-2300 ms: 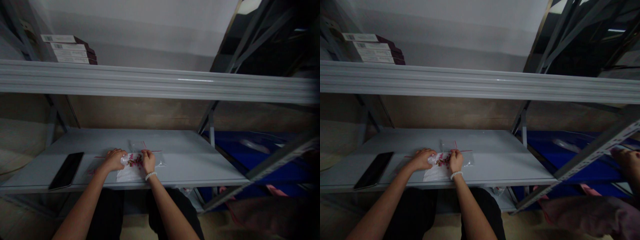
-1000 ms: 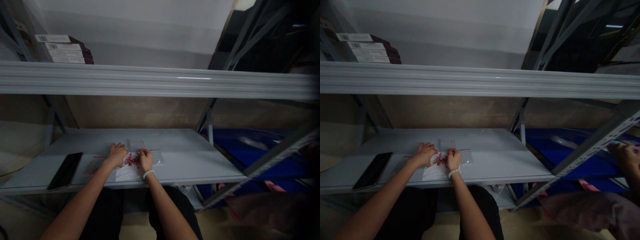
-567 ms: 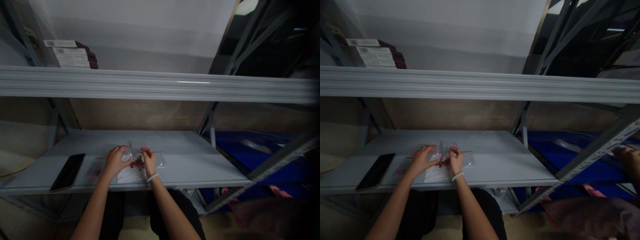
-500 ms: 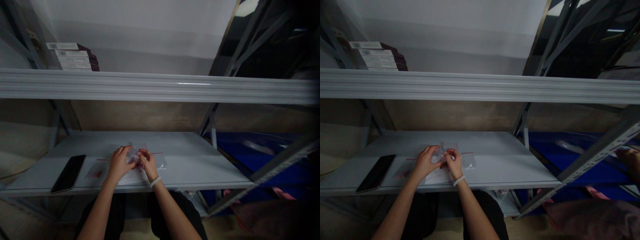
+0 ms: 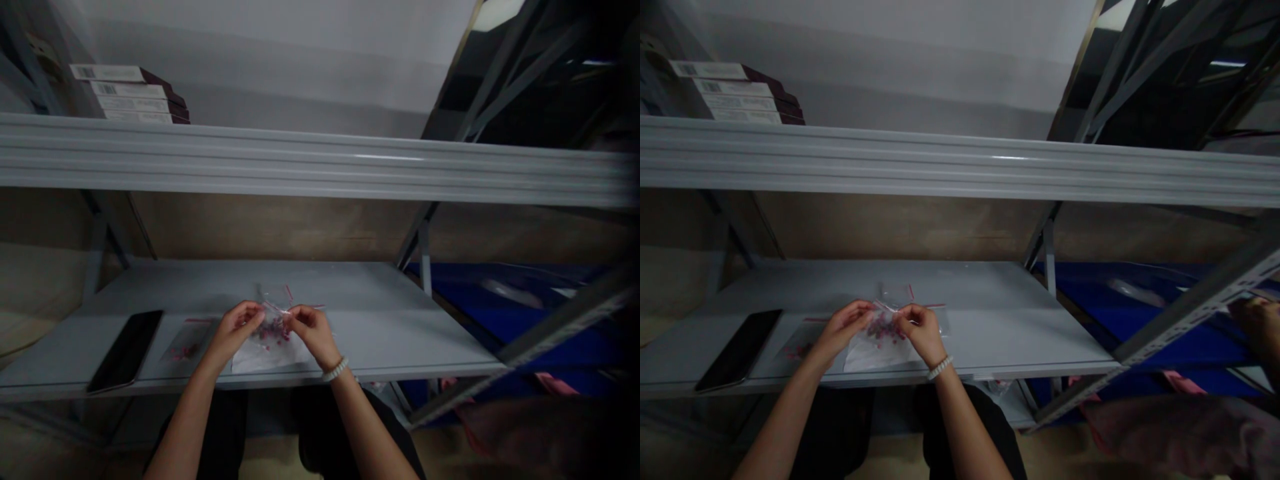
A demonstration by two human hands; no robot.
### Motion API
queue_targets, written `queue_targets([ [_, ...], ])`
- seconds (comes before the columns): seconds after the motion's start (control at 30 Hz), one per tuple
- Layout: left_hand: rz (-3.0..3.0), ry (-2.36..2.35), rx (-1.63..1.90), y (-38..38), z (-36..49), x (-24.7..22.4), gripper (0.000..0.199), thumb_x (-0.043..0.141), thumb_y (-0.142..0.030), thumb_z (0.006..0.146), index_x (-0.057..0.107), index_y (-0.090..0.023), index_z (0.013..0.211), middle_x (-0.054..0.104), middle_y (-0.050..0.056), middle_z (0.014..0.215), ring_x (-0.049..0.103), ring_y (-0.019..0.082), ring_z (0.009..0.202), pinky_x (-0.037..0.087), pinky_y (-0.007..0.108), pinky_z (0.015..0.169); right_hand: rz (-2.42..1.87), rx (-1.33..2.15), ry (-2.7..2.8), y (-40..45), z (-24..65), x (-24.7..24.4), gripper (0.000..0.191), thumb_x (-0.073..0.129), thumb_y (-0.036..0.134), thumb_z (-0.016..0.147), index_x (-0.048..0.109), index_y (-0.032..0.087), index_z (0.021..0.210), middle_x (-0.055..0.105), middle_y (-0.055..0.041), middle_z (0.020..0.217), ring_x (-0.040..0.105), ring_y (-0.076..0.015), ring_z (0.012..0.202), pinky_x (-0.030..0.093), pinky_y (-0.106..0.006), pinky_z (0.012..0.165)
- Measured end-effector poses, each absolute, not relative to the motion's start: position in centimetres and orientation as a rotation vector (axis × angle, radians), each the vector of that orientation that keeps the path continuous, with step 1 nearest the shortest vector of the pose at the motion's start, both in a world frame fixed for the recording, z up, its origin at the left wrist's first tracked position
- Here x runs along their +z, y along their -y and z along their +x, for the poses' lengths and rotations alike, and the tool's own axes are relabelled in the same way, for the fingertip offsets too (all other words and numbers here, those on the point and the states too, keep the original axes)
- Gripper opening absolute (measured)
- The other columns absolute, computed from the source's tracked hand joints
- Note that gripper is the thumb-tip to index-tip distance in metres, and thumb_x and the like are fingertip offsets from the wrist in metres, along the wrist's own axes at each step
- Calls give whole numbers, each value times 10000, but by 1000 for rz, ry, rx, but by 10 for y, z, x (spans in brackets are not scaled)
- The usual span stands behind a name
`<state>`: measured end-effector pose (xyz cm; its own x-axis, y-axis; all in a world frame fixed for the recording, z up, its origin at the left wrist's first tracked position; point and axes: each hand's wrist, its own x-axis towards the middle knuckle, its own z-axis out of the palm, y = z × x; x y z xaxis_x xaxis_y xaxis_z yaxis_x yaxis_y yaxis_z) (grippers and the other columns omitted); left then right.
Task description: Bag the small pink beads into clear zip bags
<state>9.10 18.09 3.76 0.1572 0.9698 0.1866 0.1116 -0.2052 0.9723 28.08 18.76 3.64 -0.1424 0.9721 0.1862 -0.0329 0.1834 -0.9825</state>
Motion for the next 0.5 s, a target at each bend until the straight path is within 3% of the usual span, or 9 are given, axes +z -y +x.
queue_targets([
  [0.13, 1675, -1151, 1189, -178, 96, 36, 382, 620, -401, 773, 534, -171, 1066, 606, 66, 962, 584, 190, 891, 472, 298, 777, -963, 1234, 1286, -186, 278, 35, 226, 677, 363, 691, 626, 144, 670, 603, -1, 580, 528, -109, 528, 417, -225, 529],
  [0.3, 2195, -1527, 1357, -172, 111, 37, 748, 761, -354, 601, 427, -196, 1251, 539, 104, 1205, 497, 278, 1099, 384, 421, 955, -947, 1236, 1168, -185, 263, 33, 177, 694, 305, 660, 630, 143, 688, 596, 7, 587, 504, -91, 508, 400, -203, 493],
  [0.5, 2274, -1809, 1386, -170, 117, 40, 635, 704, -210, 641, 459, -187, 1226, 598, 90, 1125, 533, 276, 1034, 397, 406, 920, -924, 1223, 1183, -181, 246, 36, 138, 709, 267, 646, 647, 149, 681, 620, -2, 628, 536, -100, 551, 428, -206, 528],
])
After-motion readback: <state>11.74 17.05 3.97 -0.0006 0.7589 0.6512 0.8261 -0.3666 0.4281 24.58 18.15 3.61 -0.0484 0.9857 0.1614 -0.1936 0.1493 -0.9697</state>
